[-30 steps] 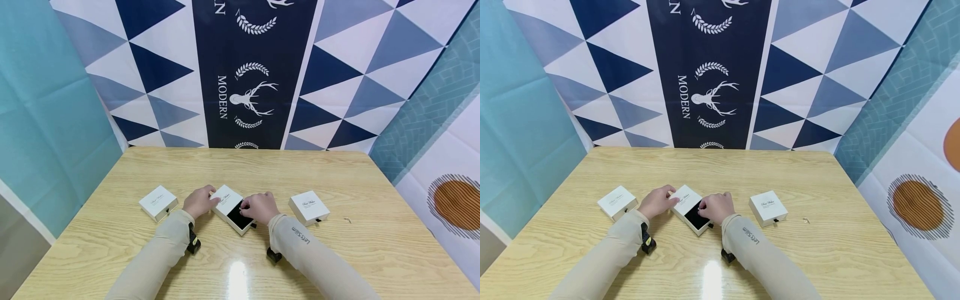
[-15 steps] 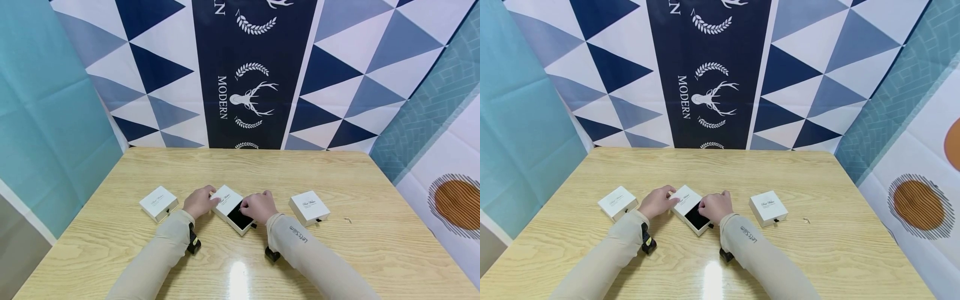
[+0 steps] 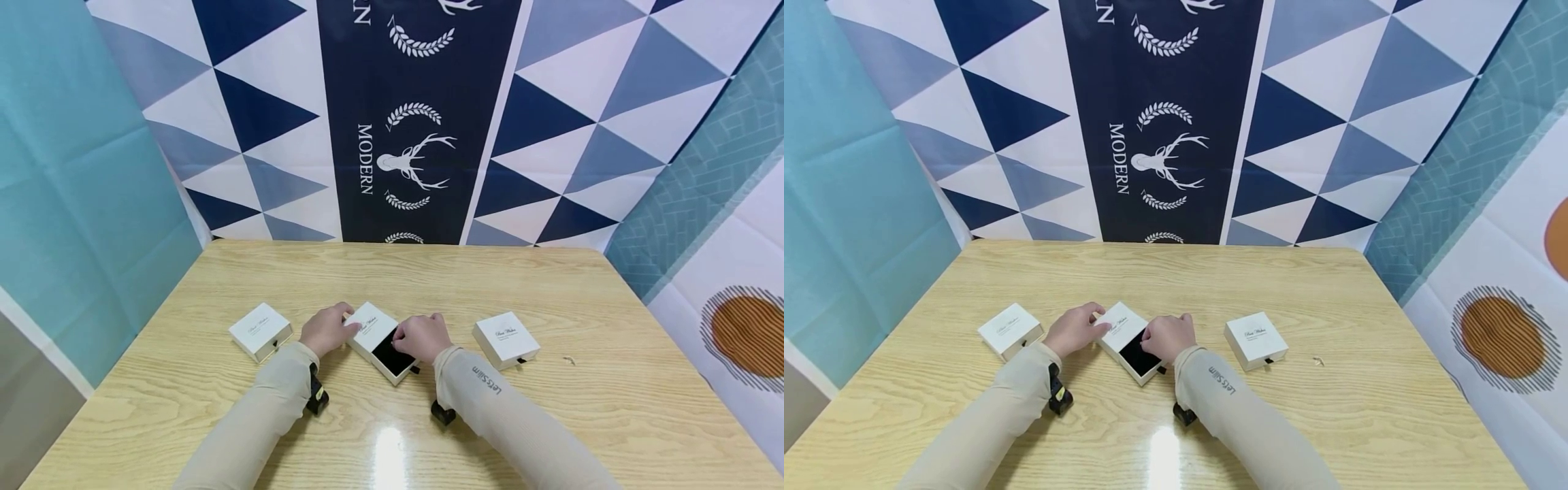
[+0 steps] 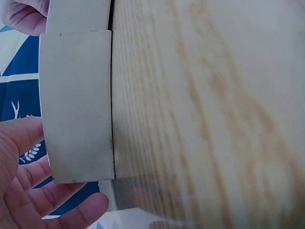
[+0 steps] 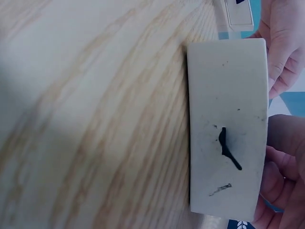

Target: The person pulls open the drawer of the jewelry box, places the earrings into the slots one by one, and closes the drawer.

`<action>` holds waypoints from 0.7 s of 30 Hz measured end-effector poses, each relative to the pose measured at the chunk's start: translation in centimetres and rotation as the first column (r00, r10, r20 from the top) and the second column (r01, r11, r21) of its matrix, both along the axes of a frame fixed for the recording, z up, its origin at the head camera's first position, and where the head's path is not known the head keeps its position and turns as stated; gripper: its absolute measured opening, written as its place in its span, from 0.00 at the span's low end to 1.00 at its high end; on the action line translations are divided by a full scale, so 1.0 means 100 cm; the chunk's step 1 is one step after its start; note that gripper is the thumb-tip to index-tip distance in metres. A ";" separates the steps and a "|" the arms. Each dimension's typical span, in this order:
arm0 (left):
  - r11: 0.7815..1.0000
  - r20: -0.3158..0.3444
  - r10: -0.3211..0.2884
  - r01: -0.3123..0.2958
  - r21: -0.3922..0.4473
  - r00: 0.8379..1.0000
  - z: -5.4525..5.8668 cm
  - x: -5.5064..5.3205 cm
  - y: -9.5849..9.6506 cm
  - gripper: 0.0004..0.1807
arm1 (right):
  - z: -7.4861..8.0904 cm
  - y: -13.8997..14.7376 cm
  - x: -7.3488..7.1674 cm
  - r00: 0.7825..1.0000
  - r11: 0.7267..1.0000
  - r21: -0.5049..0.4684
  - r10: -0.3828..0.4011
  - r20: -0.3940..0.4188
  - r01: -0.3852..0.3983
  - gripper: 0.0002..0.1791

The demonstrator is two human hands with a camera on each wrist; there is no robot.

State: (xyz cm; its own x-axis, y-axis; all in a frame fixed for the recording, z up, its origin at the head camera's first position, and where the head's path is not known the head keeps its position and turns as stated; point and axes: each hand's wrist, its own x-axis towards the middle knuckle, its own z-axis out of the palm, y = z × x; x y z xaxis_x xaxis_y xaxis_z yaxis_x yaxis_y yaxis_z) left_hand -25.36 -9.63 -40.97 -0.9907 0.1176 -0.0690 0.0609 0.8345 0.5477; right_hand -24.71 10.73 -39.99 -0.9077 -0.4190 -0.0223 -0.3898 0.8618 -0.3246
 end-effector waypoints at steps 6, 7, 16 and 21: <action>1.000 0.000 0.003 -0.003 -0.012 1.000 -0.001 -0.002 0.000 0.22 | 0.000 -0.002 -0.001 1.000 1.000 0.003 -0.004 0.019 0.004 0.09; 1.000 0.002 0.004 -0.004 -0.013 1.000 0.000 -0.001 0.000 0.22 | 0.000 -0.003 -0.001 1.000 1.000 0.005 -0.004 0.020 0.004 0.10; 1.000 0.008 0.005 -0.005 -0.007 1.000 0.001 -0.001 0.000 0.22 | 0.000 -0.002 0.000 1.000 1.000 0.000 -0.005 -0.003 0.005 0.08; 1.000 0.010 0.004 -0.004 -0.005 1.000 0.001 -0.001 0.000 0.22 | 0.005 0.008 -0.002 1.000 0.995 -0.096 0.006 -0.022 -0.008 0.05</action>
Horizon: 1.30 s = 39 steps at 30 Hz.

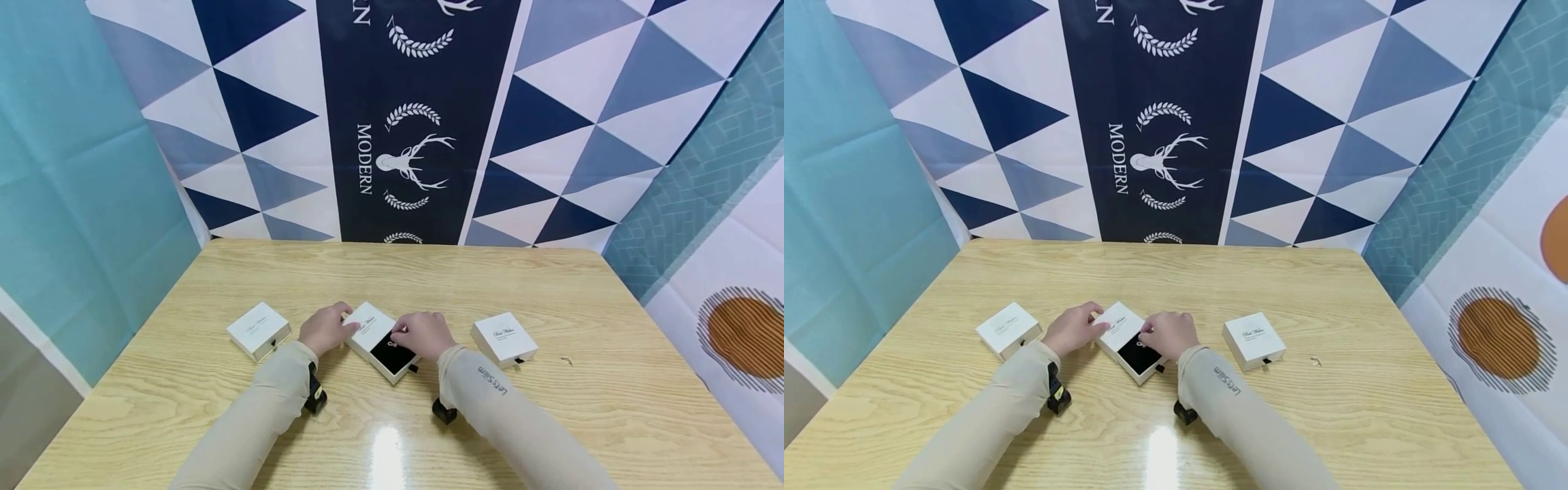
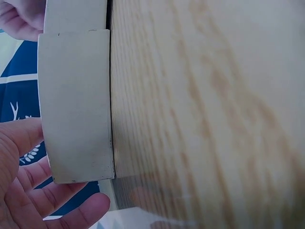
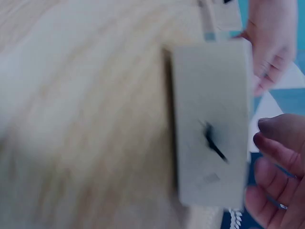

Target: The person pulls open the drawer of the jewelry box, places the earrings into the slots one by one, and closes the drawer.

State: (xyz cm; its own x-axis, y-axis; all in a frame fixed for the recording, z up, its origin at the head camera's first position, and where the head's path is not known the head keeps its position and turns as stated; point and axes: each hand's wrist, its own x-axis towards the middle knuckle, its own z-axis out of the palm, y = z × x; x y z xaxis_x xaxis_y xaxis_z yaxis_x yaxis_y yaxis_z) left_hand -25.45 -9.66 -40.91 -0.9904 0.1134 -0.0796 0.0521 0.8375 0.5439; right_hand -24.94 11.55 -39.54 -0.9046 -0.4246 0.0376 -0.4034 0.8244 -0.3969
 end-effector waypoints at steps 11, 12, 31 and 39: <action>1.000 -0.007 -0.008 0.008 -0.008 1.000 0.000 0.001 0.000 0.21 | 0.007 0.041 0.002 0.996 0.990 -0.116 -0.083 0.006 0.084 0.09; 1.000 -0.010 -0.012 0.012 -0.011 1.000 0.000 0.001 0.000 0.21 | 0.006 0.044 0.002 0.995 0.989 -0.112 -0.097 0.017 0.098 0.10; 0.997 -0.040 -0.031 0.028 -0.069 0.999 0.002 0.002 0.003 0.20 | -0.016 0.053 0.010 0.970 0.965 0.106 -0.243 0.022 0.240 0.18; 0.996 -0.053 -0.031 0.027 -0.081 0.998 0.004 0.004 0.004 0.20 | -0.020 0.052 0.008 0.971 0.961 0.143 -0.238 -0.011 0.237 0.09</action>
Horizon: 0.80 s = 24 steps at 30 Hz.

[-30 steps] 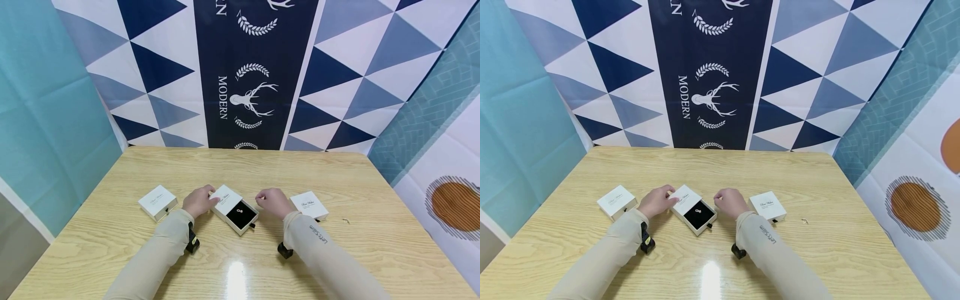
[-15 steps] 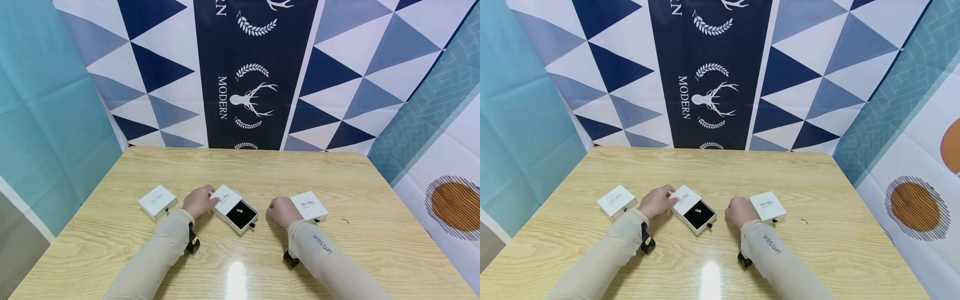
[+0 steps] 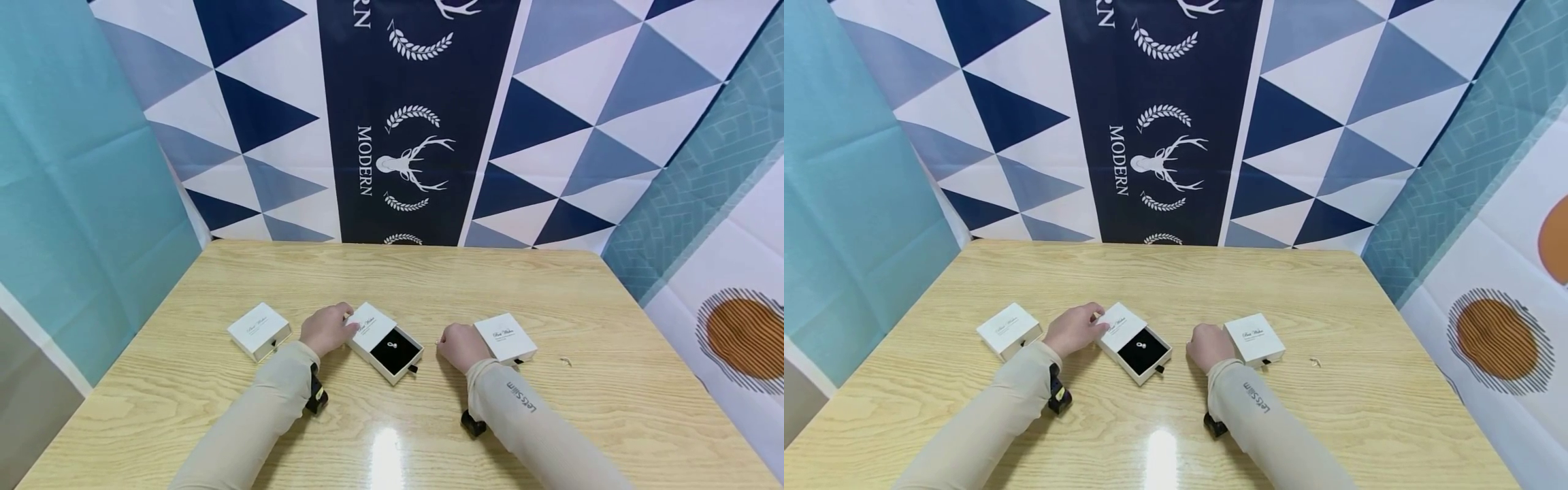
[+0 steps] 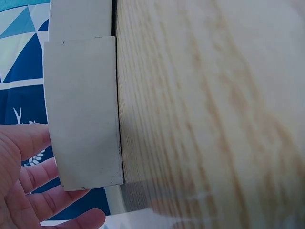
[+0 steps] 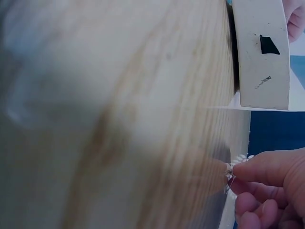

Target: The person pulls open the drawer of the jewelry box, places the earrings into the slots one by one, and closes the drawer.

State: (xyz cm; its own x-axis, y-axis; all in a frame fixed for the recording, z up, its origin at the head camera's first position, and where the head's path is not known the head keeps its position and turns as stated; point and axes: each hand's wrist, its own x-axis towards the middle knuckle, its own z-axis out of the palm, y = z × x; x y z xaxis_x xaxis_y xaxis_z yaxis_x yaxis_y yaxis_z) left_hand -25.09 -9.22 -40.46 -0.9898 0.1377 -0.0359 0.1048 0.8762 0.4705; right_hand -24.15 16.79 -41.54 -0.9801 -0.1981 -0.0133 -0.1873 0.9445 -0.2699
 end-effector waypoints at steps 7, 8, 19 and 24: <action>1.000 0.005 0.004 -0.004 -0.012 1.000 0.001 0.000 0.001 0.20 | -0.001 -0.001 0.000 1.000 1.000 0.000 0.007 0.007 -0.007 0.14; 1.000 0.005 0.002 -0.002 -0.011 1.000 0.001 0.001 0.001 0.20 | -0.001 -0.001 0.000 1.000 1.000 -0.004 0.008 0.011 -0.007 0.16; 0.999 0.032 0.012 -0.013 0.046 0.999 -0.002 0.001 -0.002 0.22 | 0.002 -0.005 0.001 0.996 0.999 -0.043 0.008 0.085 -0.004 0.22; 0.996 0.052 0.021 -0.025 0.088 0.998 -0.004 0.001 -0.003 0.24 | 0.007 -0.004 0.001 0.993 0.999 -0.033 0.012 0.115 -0.008 0.18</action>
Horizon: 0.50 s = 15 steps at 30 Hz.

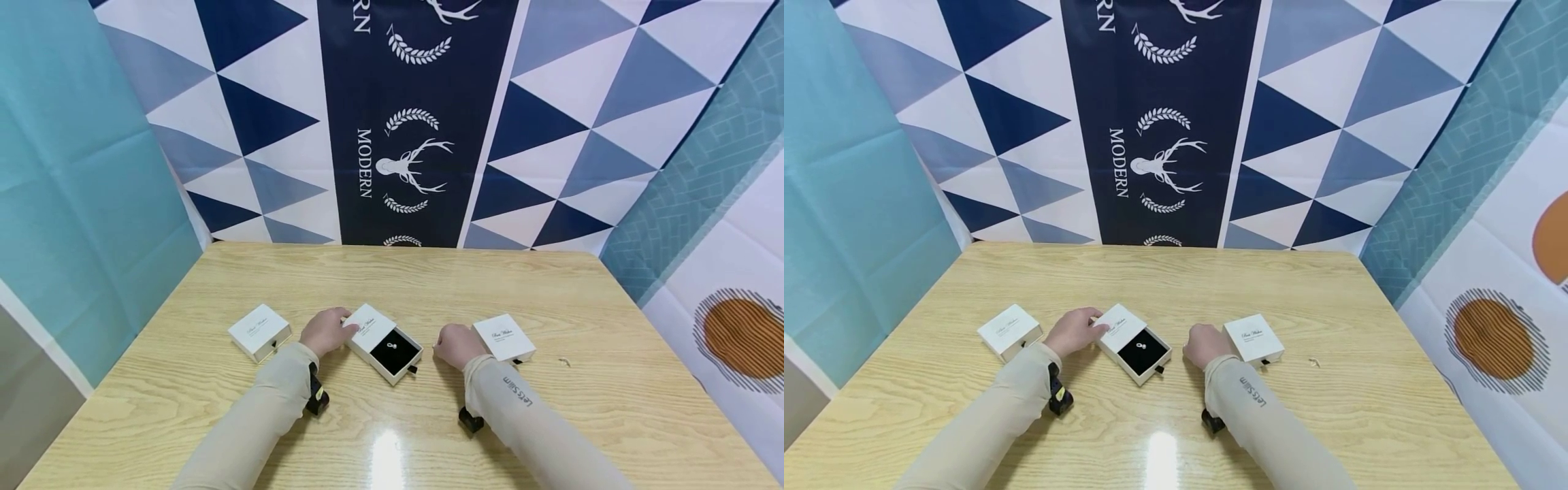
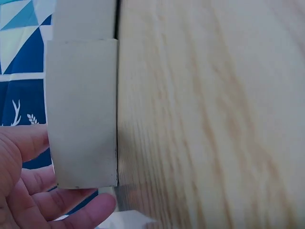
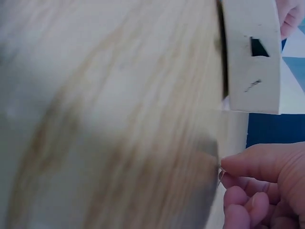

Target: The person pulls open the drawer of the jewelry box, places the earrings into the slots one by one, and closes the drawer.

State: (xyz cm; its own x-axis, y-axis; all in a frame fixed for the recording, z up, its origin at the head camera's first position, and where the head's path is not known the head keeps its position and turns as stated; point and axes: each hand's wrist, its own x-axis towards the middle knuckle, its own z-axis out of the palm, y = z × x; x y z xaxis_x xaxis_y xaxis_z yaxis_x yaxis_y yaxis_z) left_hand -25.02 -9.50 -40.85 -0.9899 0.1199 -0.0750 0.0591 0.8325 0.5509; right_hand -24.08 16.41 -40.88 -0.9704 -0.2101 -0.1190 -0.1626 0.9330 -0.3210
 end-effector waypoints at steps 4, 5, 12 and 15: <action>1.000 0.002 0.016 -0.016 -0.025 1.000 0.000 0.000 0.000 0.23 | 0.005 -0.001 0.000 1.000 1.000 -0.009 0.007 0.017 -0.007 0.14; 0.999 0.004 0.021 -0.021 -0.040 1.000 0.000 0.000 0.000 0.22 | 0.007 -0.001 0.000 1.000 1.000 -0.020 0.008 0.023 -0.008 0.13; 0.995 0.010 0.035 -0.034 -0.089 0.999 0.000 0.002 0.001 0.20 | 0.029 0.000 0.009 0.997 0.987 -0.142 0.079 0.017 -0.076 0.10; 0.995 0.000 0.026 -0.026 -0.101 1.000 0.002 0.003 0.001 0.17 | 0.039 0.001 0.014 0.993 0.973 -0.200 0.114 -0.012 -0.114 0.08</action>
State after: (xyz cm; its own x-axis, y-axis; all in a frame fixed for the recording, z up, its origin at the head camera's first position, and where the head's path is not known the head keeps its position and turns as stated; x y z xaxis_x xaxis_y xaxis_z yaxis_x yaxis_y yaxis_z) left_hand -24.71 -9.36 -40.66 -0.9925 0.0861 -0.0869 0.0361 0.8850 0.4642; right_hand -22.71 16.48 -36.96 -0.9387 -0.3389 -0.0634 -0.2643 0.8253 -0.4990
